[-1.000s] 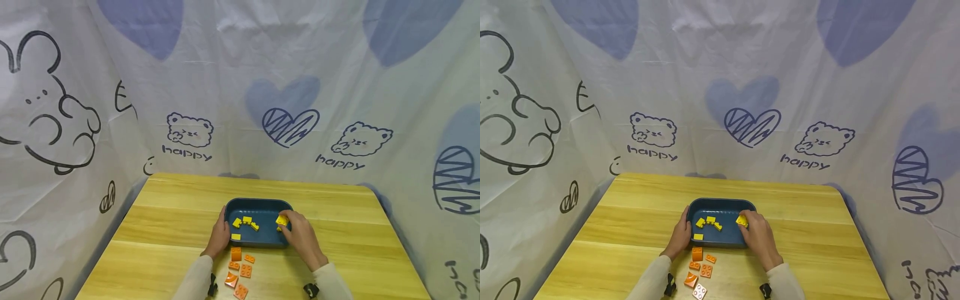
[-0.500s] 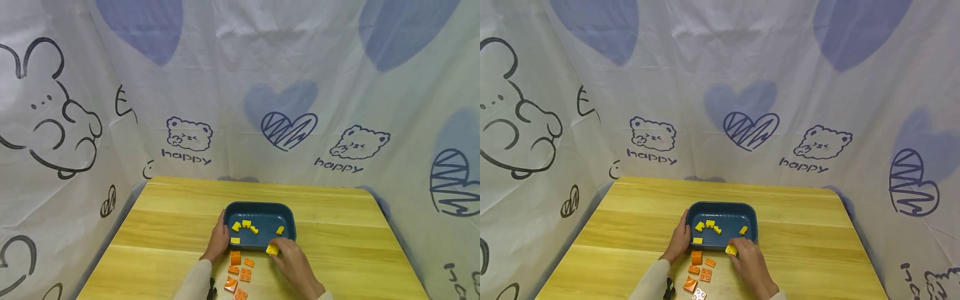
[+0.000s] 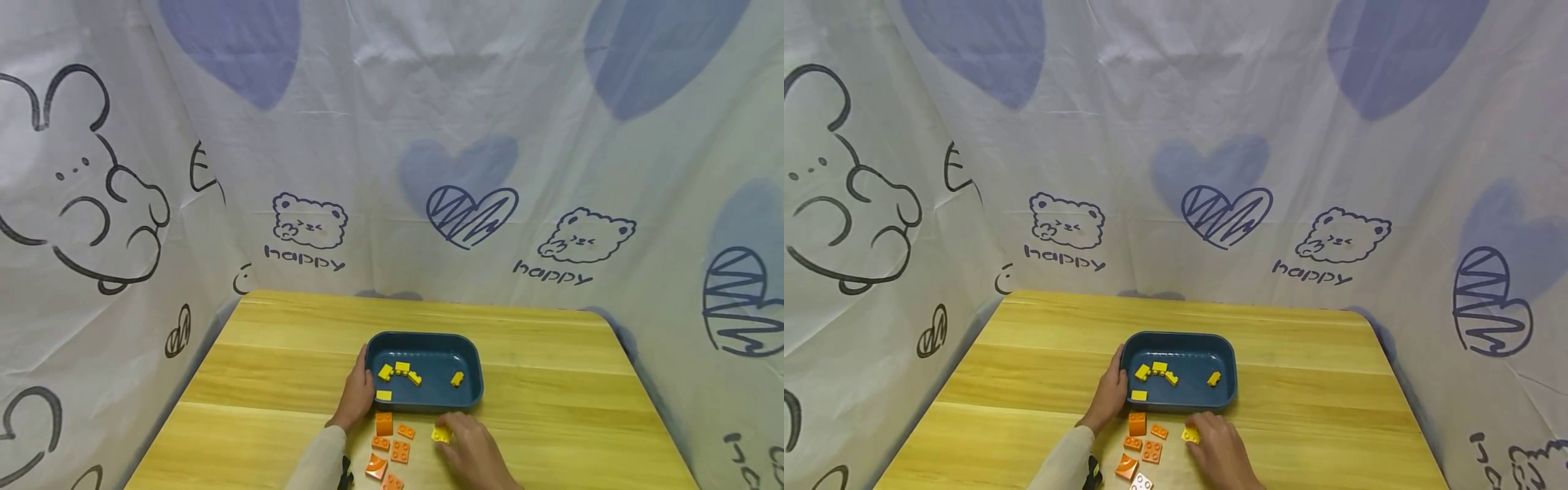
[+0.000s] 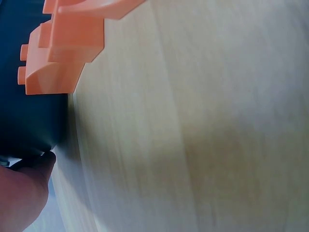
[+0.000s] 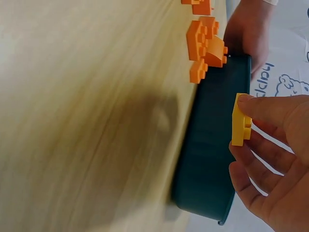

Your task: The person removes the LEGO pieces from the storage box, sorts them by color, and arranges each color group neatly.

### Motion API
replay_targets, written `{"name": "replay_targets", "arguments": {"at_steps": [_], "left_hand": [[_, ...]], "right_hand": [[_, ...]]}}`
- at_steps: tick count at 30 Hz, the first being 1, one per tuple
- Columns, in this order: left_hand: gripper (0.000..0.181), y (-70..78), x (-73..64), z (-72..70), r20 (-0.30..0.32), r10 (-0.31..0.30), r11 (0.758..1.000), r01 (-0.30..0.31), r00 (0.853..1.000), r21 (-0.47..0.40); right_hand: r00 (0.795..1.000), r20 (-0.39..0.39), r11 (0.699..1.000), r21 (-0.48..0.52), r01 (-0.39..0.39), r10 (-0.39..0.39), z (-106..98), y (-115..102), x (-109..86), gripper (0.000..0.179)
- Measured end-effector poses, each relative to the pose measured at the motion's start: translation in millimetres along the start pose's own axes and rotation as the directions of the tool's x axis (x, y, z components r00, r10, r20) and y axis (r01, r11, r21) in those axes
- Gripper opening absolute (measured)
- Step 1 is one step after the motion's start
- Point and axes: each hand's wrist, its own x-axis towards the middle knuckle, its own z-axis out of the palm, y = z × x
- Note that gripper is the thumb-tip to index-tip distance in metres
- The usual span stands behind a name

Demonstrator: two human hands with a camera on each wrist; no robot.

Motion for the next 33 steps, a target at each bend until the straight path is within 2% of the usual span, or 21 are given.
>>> {"name": "replay_targets", "arguments": {"at_steps": [7, 14, 25, 33], "left_hand": [[0.055, -0.1, -0.8, -0.6, 0.003, -0.003, 1.000, 0.003, 1.000, 0.003], [0.055, -1.1, -0.7, -0.5, 0.002, 0.000, 1.000, 0.000, 1.000, 0.009], [0.056, 0.3, -0.3, -1.4, 0.015, -0.025, 1.000, 0.025, 1.000, -0.019], [0.056, -0.5, -1.1, -1.1, 0.009, -0.017, 1.000, 0.017, 1.000, -0.005]], "right_hand": [[0.999, 0.042, 1.000, 0.009, -0.014, 0.014, 6, 3, -3.0, 0.025], [0.999, 0.035, 0.999, 0.028, 0.019, -0.020, 9, 8, -2.6, 0.025], [0.998, 0.051, 0.999, 0.048, 0.026, -0.029, 12, 10, -2.8, 0.025], [0.993, 0.114, 0.997, 0.081, -0.014, 0.005, 17, 12, -1.7, 0.022]]}}
